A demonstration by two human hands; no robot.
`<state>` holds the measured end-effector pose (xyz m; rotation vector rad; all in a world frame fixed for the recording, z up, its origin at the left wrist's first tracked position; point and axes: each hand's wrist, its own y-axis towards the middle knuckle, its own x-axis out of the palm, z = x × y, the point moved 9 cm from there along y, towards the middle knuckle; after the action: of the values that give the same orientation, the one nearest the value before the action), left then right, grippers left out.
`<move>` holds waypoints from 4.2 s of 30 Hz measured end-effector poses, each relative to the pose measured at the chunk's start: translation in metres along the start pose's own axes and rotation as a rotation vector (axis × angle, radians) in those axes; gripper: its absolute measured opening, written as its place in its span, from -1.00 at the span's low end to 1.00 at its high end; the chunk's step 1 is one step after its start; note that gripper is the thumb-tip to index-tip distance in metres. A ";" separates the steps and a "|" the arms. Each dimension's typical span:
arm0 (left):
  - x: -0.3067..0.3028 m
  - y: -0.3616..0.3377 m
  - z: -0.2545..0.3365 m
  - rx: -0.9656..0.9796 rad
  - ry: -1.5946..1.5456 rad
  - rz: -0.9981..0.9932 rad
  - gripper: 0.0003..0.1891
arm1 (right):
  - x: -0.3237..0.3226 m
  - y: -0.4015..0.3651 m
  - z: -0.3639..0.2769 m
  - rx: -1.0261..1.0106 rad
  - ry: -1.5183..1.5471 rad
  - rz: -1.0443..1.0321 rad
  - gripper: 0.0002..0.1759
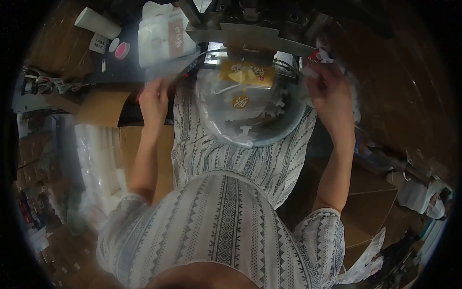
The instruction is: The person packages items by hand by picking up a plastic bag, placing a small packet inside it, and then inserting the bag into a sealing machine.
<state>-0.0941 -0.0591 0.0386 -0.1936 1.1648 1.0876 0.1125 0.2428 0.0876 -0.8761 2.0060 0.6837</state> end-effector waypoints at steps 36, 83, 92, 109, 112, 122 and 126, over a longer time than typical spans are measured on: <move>0.100 0.121 -0.068 0.215 0.238 -0.007 -0.29 | 0.007 -0.009 0.058 0.089 -0.111 -0.038 -0.78; 0.030 0.051 0.024 0.192 0.005 0.216 -0.50 | 0.032 0.019 0.056 0.094 -0.264 -0.088 -0.74; 0.024 -0.001 -0.011 0.068 0.047 -0.105 -0.77 | 0.031 0.019 0.039 0.014 -0.385 -0.090 -0.75; -0.003 -0.018 0.074 0.150 -0.162 -0.057 -0.89 | 0.026 -0.012 -0.032 -0.014 0.700 -0.147 -0.85; -0.002 -0.019 0.094 0.205 -0.212 -0.106 -0.88 | 0.045 -0.017 -0.075 -0.141 0.772 -0.250 -0.84; 0.113 -0.024 0.084 -0.432 -0.902 -0.844 -0.73 | 0.037 -0.009 -0.036 -0.187 0.565 0.113 -0.68; 0.136 -0.003 0.082 -0.625 -1.227 -0.752 -0.73 | 0.020 -0.012 -0.020 -0.133 0.418 0.015 -0.73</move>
<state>-0.0419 0.0711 -0.0360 -0.3380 -0.3720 0.6259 0.1043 0.2147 0.0789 -1.1601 2.3558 0.6913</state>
